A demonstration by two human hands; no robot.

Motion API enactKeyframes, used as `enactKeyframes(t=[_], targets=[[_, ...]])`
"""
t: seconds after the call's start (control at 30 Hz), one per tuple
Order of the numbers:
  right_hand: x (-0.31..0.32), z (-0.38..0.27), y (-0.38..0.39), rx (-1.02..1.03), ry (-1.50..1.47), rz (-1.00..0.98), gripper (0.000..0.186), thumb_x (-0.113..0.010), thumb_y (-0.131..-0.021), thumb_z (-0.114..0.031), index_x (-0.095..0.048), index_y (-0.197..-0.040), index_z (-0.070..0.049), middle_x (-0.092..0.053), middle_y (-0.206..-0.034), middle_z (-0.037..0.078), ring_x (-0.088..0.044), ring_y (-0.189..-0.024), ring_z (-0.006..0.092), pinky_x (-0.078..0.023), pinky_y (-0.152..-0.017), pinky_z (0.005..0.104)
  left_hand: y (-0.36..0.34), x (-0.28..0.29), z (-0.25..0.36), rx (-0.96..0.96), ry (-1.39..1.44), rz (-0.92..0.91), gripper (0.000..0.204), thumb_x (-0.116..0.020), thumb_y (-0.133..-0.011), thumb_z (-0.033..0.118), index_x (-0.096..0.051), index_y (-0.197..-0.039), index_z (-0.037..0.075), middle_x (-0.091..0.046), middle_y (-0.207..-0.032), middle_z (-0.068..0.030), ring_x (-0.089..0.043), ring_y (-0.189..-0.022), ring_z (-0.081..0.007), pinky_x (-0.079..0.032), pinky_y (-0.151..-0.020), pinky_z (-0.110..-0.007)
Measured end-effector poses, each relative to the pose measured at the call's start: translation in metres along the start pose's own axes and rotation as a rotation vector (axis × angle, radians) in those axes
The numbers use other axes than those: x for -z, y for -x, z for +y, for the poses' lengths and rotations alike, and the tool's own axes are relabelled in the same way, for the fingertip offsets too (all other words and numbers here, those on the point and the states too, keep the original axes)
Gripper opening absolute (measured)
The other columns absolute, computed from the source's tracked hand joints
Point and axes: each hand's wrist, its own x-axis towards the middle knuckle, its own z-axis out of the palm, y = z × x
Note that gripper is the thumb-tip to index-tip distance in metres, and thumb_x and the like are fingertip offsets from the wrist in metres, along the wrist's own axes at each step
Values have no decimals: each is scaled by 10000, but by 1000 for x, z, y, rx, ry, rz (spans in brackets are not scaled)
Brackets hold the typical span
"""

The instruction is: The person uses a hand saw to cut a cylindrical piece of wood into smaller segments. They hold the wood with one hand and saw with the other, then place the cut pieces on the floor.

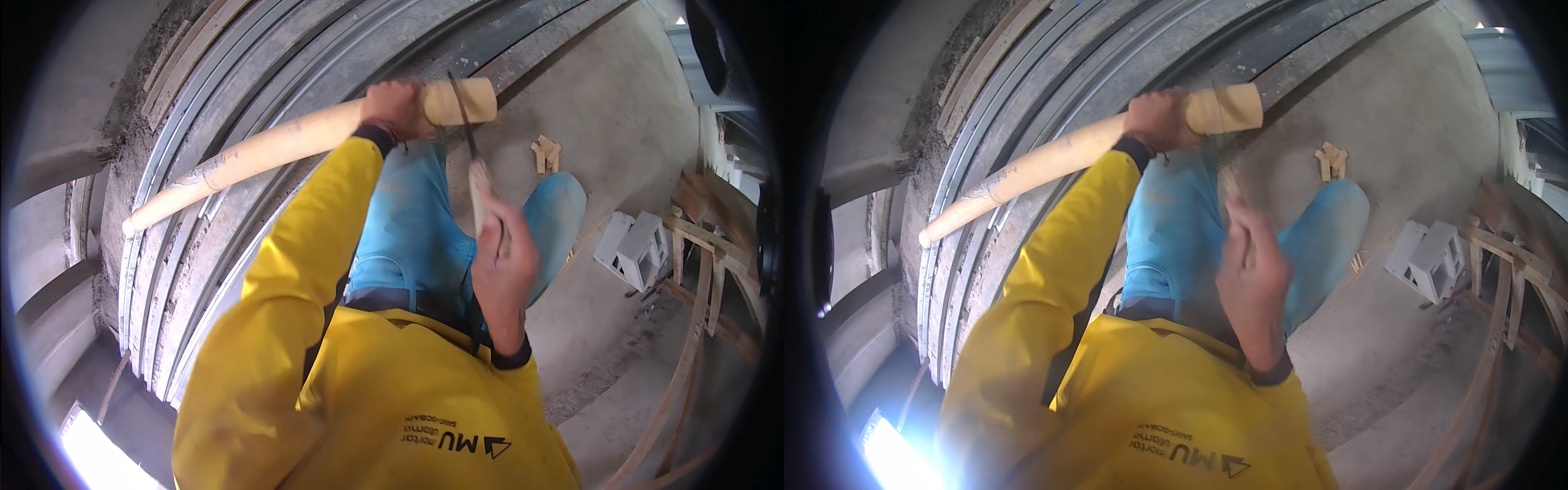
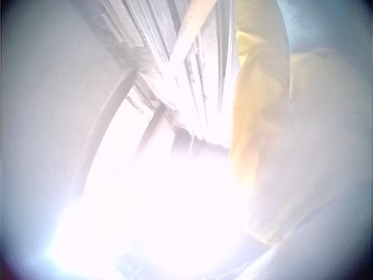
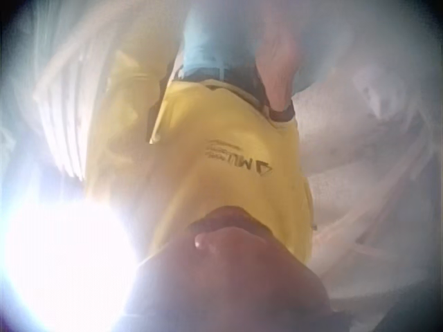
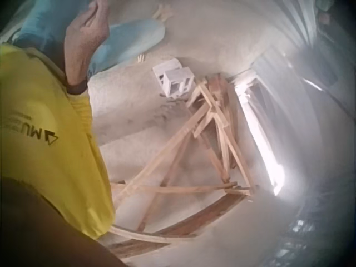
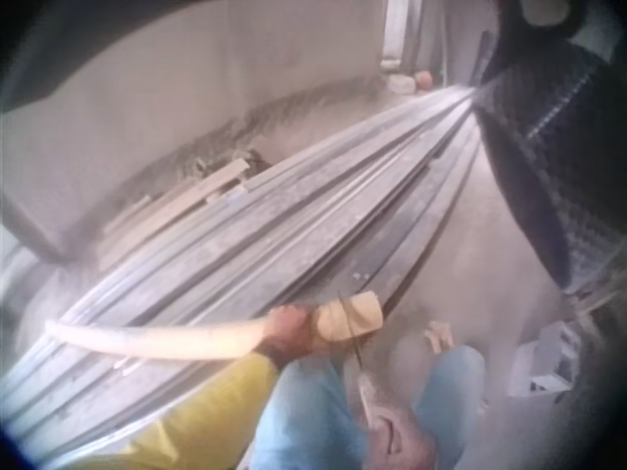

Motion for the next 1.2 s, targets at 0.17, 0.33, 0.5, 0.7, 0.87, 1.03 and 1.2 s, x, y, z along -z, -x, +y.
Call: enactKeyframes(t=[0.17,0.33,0.5,0.7,0.87,1.03,1.2], targets=[[-1,2,-3,-59,-32,7,274,-559,-993,41,-701,-1221,-13,-750,-1074,150,-710,-887,254,-555,-811,350,-2,9,5,63,11,-90,642,-851,-600,510,-684,-1048,82,-765,-904,-186,-759,-888,-393,-617,-808,-482],[17,6,19,120,11,42,231,-593,-993,-3,-705,-1193,-34,-751,-1023,187,-755,-875,313,-582,-768,380,26,-20,3,-21,-33,258,610,-835,-668,446,-635,-1121,89,-733,-989,-167,-741,-919,-359,-581,-837,-474],[-50,34,-92,133,15,18,225,-558,-1035,-75,-700,-1197,-8,-761,-1047,173,-745,-917,326,-567,-812,392,12,-24,15,-17,71,203,548,-803,-703,342,-612,-1146,81,-710,-1053,-163,-705,-999,-357,-525,-881,-492],[-1,43,-2,121,73,-59,336,-483,-1107,-174,-672,-1215,82,-724,-1156,196,-688,-1111,329,-518,-1017,417,11,-35,1,0,147,123,598,-814,-636,341,-671,-1155,83,-717,-1082,-148,-707,-1014,-331,-509,-890,-548],[-11,65,-41,339,517,-96,294,-472,-1094,-100,-668,-1258,46,-727,-1165,209,-675,-1211,339,-499,-1048,409,16,-29,16,42,45,121,698,-832,-691,487,-640,-1178,25,-708,-1086,-183,-700,-1064,-356,-506,-952,-508],[-27,85,-62,190,238,-154,282,-490,-1095,-80,-651,-1299,30,-718,-1199,211,-676,-1199,337,-500,-1049,414,20,-31,11,85,102,-48,822,-854,-674,577,-642,-1223,4,-712,-1122,-189,-708,-1076,-361,-501,-988,-500],[26,38,25,141,200,-45,283,-504,-1116,-146,-661,-1236,57,-719,-1199,173,-685,-1111,317,-508,-1034,424,6,-5,7,25,47,-38,697,-860,-678,513,-695,-1149,26,-739,-1082,-187,-742,-1019,-331,-558,-914,-474]])
